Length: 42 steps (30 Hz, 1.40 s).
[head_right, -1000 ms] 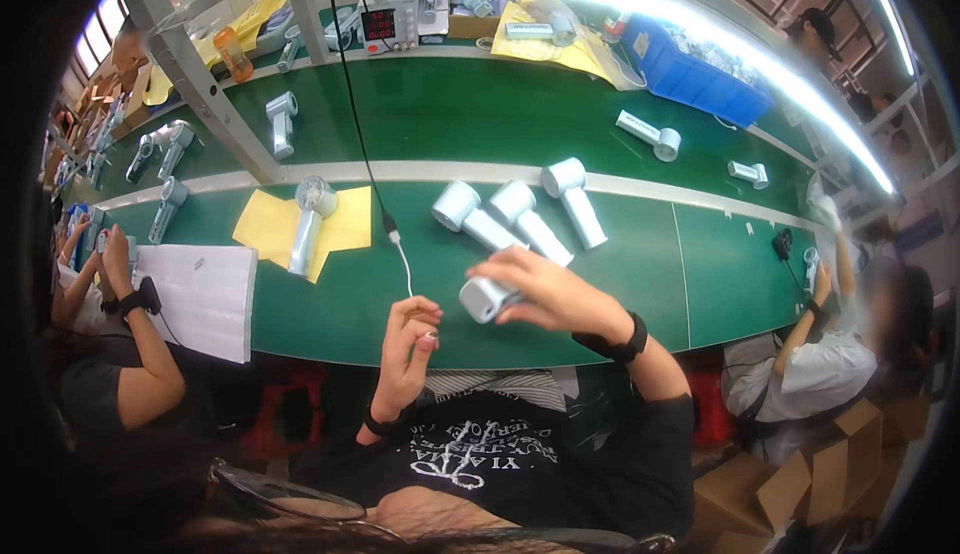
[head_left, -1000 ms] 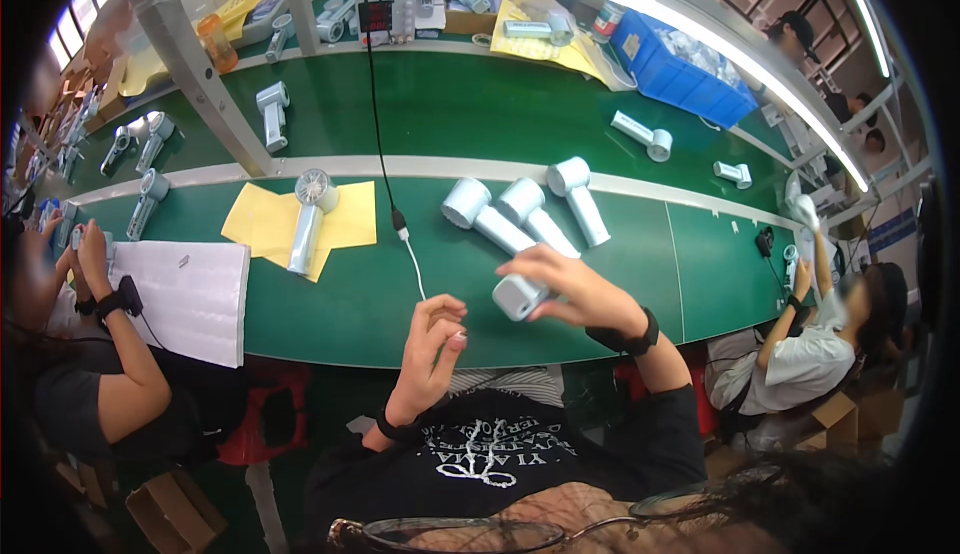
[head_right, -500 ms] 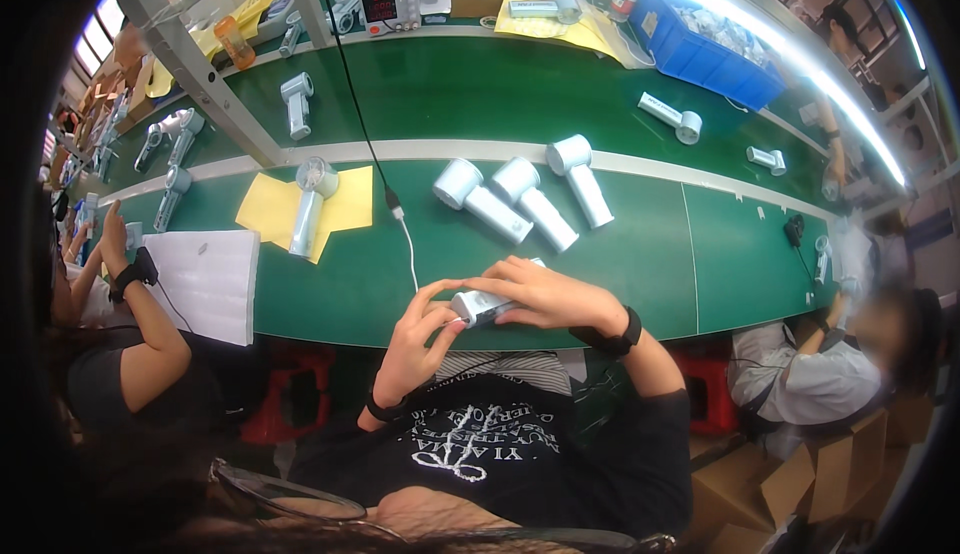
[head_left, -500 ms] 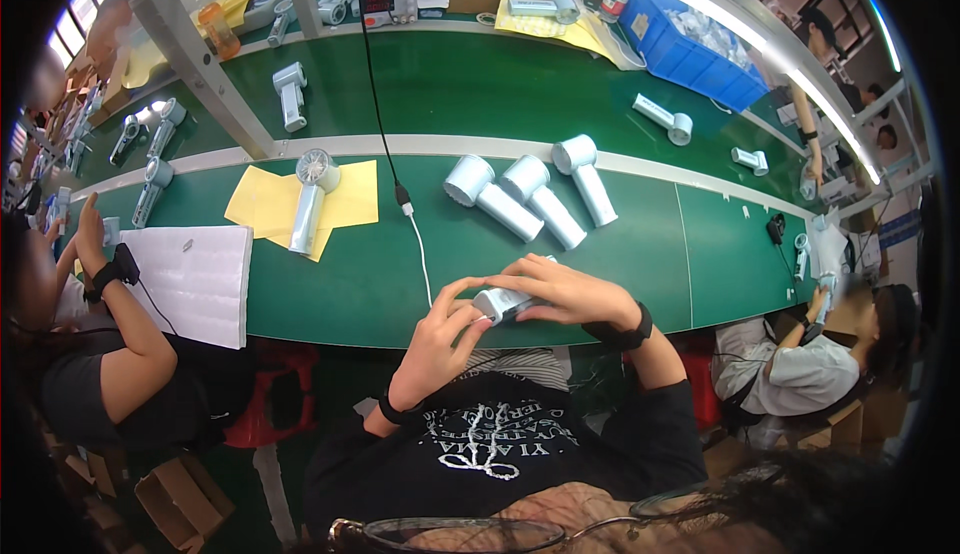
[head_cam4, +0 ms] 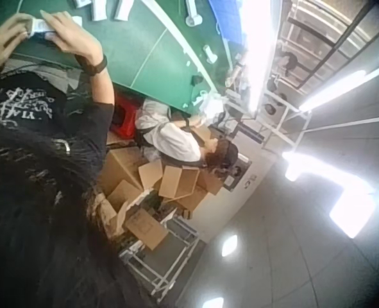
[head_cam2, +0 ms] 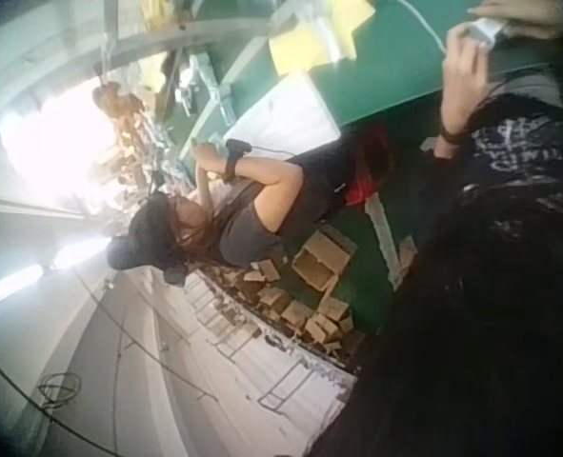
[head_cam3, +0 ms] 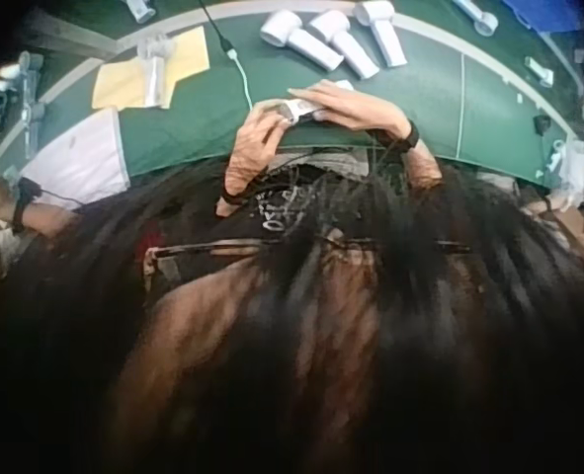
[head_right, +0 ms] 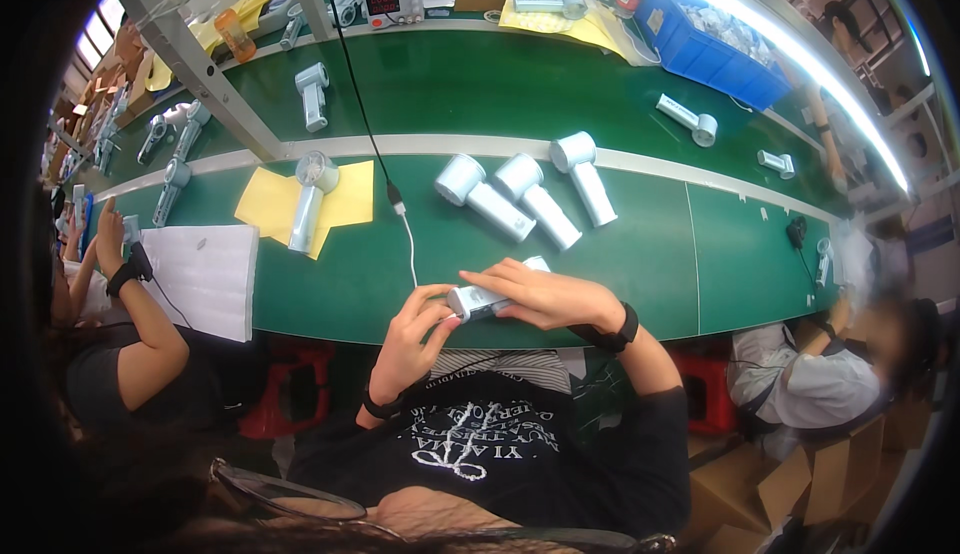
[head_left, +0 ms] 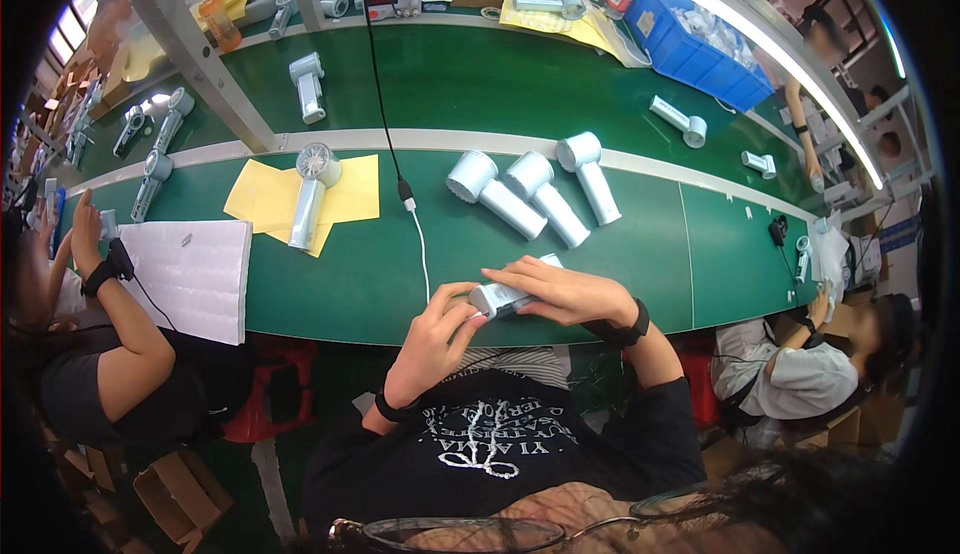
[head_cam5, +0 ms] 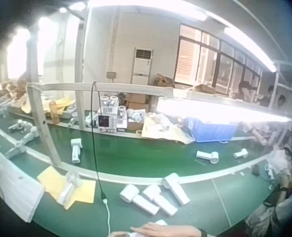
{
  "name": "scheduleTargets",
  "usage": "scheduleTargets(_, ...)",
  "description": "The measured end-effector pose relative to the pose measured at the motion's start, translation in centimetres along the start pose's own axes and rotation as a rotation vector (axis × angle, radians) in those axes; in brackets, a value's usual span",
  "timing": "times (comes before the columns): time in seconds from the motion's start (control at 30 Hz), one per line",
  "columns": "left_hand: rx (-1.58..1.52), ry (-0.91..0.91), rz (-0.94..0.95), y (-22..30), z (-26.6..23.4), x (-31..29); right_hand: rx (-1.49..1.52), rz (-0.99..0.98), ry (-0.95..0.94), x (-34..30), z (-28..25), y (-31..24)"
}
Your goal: Assembling components of small handheld fans on a production line.
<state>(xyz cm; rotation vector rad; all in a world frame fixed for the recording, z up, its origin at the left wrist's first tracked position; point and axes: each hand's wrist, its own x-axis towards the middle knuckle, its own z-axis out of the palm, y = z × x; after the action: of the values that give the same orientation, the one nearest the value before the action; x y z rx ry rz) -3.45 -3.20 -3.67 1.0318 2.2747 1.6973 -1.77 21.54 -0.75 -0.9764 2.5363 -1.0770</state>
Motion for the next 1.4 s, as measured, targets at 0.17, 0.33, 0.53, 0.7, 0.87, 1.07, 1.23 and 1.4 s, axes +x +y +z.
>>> scheduleTargets(0.17,0.045,-0.028,0.015,0.2,-0.5,0.3,0.008,-0.06,0.138,0.3,0.4,0.7)
scheduleTargets(0.33,0.141,-0.103,0.007,-0.1,-0.5,0.4,-0.367,0.029,0.282,-0.6,0.4,0.5)
scheduleTargets(0.53,0.186,-0.057,0.032,-0.6,0.1,0.6,-0.419,0.102,0.298,-1.0,0.9,1.1)
scheduleTargets(0.7,0.237,0.013,0.048,-0.6,0.6,0.5,-0.362,0.138,0.318,-0.9,0.8,1.0)
scheduleTargets(0.87,0.262,-0.02,0.036,-0.3,0.3,0.3,-0.333,0.171,0.312,-1.1,0.9,0.7)
scheduleTargets(1.07,0.288,-0.059,0.031,-0.5,0.3,0.6,-0.311,0.174,0.265,-1.0,0.7,1.1)
scheduleTargets(1.23,0.164,-0.074,-0.029,-1.7,-0.5,0.9,-0.411,0.089,0.286,-1.1,0.0,0.5)
scheduleTargets(1.4,0.118,-0.059,-0.058,-2.2,-0.7,1.1,-0.397,0.245,0.307,-2.3,0.5,0.7)
